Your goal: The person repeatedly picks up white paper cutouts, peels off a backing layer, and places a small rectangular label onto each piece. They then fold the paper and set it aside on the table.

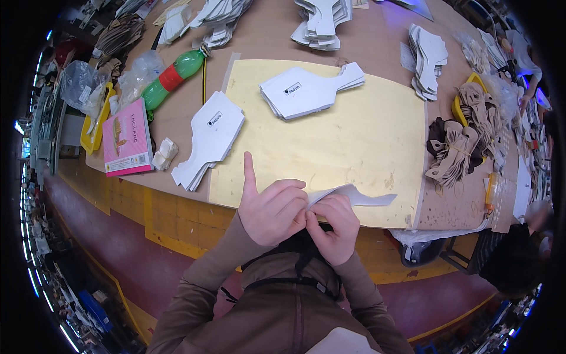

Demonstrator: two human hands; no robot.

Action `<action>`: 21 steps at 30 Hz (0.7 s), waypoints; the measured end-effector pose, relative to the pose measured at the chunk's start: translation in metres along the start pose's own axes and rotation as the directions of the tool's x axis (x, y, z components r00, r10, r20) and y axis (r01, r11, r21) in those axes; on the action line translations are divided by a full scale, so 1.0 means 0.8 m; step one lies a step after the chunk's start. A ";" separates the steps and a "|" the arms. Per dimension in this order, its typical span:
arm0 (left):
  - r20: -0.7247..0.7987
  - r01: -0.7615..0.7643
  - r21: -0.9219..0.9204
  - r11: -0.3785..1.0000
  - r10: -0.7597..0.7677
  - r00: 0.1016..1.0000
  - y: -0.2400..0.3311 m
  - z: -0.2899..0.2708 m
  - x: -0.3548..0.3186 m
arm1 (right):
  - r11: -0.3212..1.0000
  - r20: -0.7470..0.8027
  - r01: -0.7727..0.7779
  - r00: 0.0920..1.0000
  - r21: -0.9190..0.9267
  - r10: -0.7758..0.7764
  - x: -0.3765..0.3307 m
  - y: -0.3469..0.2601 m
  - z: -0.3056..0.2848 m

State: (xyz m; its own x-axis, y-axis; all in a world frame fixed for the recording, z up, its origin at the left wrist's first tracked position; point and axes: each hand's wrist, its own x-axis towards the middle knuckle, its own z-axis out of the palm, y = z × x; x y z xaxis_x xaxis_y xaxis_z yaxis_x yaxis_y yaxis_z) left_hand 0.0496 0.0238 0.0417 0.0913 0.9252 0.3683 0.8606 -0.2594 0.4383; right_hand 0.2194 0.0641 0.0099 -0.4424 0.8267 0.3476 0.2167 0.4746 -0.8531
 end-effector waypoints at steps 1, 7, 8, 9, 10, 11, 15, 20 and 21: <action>-0.009 -0.008 -0.025 1.000 0.008 1.000 -0.003 0.002 0.001 | 1.000 -0.011 -0.009 1.000 0.026 0.010 -0.001 -0.001 -0.001; 0.022 0.251 -0.397 0.883 -0.264 0.964 -0.017 0.000 -0.005 | 0.987 -0.024 -0.120 0.992 0.109 0.124 -0.005 0.001 -0.006; 0.075 0.263 -0.420 0.869 -0.256 0.964 -0.014 -0.001 -0.007 | 0.982 -0.015 -0.146 0.989 0.122 0.149 -0.004 0.003 -0.007; 0.110 0.268 -0.448 0.853 -0.244 0.963 -0.010 -0.001 -0.010 | 0.978 -0.011 -0.162 0.986 0.133 0.165 -0.004 0.004 -0.008; 0.146 0.270 -0.469 0.841 -0.227 0.963 -0.007 -0.002 -0.012 | 0.978 0.001 -0.165 0.986 0.130 0.166 -0.004 0.004 -0.008; 0.121 0.242 -0.401 0.883 -0.210 0.970 -0.004 -0.004 -0.013 | 0.979 0.004 -0.158 0.987 0.127 0.159 -0.003 0.004 -0.008; 0.052 0.124 -0.161 0.979 -0.117 0.992 0.000 -0.011 -0.010 | 0.991 -0.002 -0.109 0.994 0.078 0.110 0.001 0.000 -0.003; -0.016 0.043 0.011 0.999 -0.043 0.999 0.003 -0.013 -0.007 | 0.999 -0.031 -0.050 0.998 -0.004 0.049 0.005 -0.006 0.007; -0.026 0.028 0.047 0.999 -0.026 0.999 0.003 -0.011 -0.006 | 0.998 -0.038 -0.053 0.998 -0.018 0.052 0.006 -0.006 0.009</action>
State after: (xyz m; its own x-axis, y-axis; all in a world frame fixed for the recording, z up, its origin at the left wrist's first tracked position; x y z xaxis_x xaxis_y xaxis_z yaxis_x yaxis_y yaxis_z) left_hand 0.0468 0.0159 0.0482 0.0555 0.9242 0.3777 0.8855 -0.2203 0.4091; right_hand 0.2100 0.0635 0.0132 -0.3974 0.8611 0.3171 0.2551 0.4356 -0.8633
